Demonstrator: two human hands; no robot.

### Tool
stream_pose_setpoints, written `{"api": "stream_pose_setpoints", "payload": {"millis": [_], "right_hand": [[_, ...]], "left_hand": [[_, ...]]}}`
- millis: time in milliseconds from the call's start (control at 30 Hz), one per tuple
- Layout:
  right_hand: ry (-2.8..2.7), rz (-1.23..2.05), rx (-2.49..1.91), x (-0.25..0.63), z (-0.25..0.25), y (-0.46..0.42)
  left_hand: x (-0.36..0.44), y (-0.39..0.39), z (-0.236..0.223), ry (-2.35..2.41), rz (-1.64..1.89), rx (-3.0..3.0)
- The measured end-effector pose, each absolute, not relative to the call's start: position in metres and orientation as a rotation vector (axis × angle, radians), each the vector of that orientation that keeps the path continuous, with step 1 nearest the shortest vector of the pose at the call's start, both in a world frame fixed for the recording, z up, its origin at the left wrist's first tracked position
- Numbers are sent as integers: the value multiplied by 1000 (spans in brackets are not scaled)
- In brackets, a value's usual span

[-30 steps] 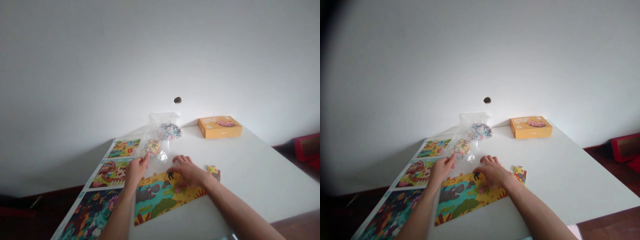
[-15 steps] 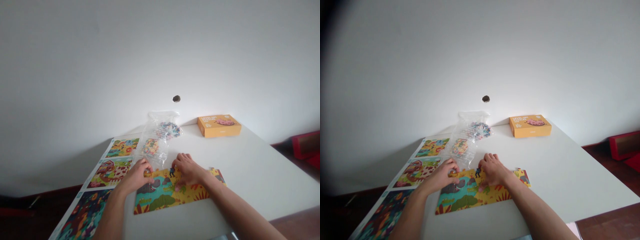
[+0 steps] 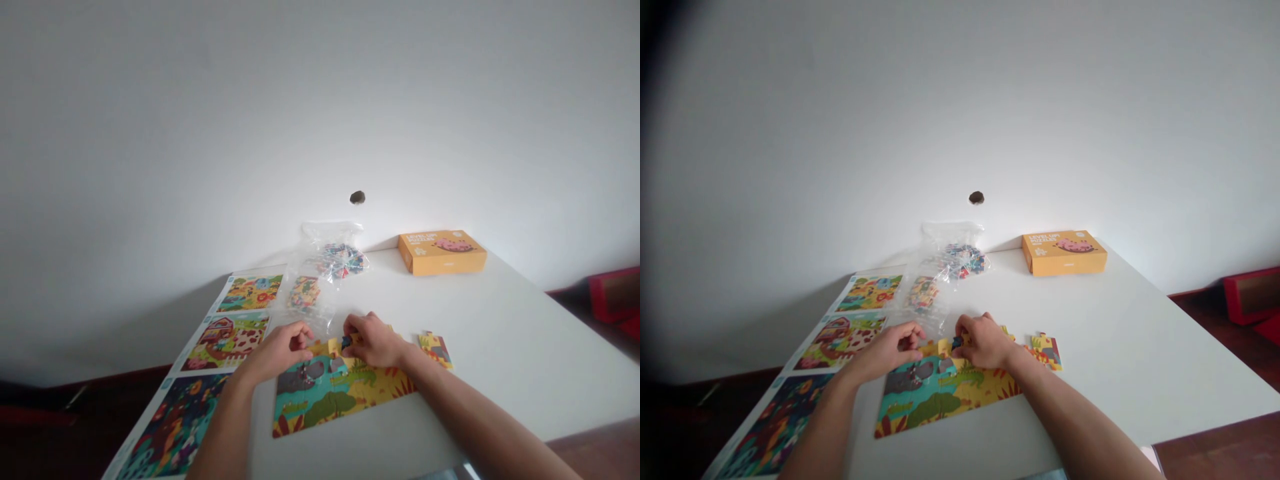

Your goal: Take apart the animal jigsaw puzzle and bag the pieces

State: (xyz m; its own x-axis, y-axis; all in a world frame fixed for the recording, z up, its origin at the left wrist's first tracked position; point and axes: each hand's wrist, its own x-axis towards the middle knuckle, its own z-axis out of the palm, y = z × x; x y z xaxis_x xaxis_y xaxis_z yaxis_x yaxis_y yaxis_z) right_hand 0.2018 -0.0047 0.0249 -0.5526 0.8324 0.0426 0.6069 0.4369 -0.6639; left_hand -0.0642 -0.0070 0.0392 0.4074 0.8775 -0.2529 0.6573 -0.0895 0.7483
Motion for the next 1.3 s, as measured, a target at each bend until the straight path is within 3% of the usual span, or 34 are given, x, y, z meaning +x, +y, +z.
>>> {"api": "stream_pose_setpoints", "payload": {"millis": [367,567,900,1300], "right_hand": [[-2136,960,-1111,197,20,-7],[-2075,1029,-1000,196,19,-8],[-1863,1135,-1032,195,8,-8],[-1767,1006,-872,193,9,-7]], "left_hand": [[-53,-10,39,1329,270,2128],[-56,-13,40,1364,236,1971],[-28,-14,37,1162,739,1609],[-13,-16,28,1079,795,1561]]}}
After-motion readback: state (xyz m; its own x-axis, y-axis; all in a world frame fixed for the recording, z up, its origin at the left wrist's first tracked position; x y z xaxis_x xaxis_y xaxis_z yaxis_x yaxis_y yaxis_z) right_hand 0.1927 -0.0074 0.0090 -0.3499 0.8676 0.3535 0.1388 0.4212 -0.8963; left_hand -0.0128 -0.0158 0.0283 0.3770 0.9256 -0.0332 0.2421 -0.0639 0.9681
